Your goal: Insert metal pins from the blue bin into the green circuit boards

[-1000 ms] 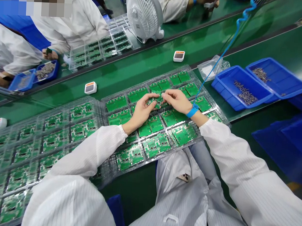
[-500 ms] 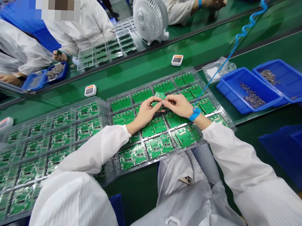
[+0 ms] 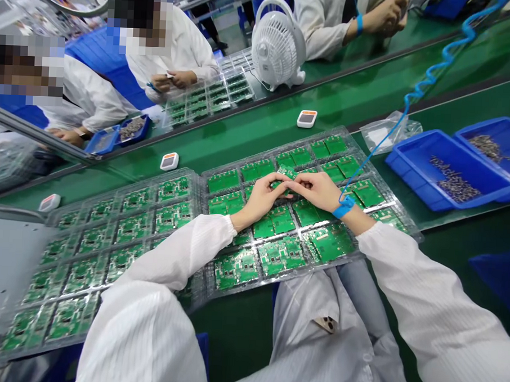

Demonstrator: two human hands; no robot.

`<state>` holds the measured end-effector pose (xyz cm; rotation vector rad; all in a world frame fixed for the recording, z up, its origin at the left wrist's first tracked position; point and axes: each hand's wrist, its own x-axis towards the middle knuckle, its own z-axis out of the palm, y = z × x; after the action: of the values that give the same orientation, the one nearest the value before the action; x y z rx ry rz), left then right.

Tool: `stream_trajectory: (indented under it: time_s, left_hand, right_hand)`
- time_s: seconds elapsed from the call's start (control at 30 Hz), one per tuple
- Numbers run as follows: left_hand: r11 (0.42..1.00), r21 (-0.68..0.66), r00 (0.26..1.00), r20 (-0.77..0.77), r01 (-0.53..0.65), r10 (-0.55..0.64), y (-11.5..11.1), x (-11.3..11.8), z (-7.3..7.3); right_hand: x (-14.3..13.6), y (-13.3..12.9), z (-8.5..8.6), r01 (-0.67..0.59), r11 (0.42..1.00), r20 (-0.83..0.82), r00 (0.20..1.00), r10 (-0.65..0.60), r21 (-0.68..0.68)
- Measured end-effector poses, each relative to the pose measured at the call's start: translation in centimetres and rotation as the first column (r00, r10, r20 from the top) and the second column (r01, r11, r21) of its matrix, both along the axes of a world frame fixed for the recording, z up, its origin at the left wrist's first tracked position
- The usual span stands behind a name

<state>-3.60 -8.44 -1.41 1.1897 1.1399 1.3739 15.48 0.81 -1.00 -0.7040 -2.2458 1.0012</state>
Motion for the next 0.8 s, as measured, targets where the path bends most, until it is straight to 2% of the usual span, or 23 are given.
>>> stream_trajectory:
  time_s: [0.47,0.8]
  left_hand:
    - [0.999,-0.018,1.0,0.001,-0.029,0.029,0.06,0.02,-0.12]
    - [1.0,-0.023,1.0,-0.011,-0.01,0.01,0.14,-0.09,-0.11]
  right_hand:
    - [0.04,0.01,-0.15,-0.076,0.996,-0.022,0.997,0.077,0.044]
    - [-0.06,-0.18,-0.09,-0.048,0.999,-0.029,0.998,0.048,0.014]
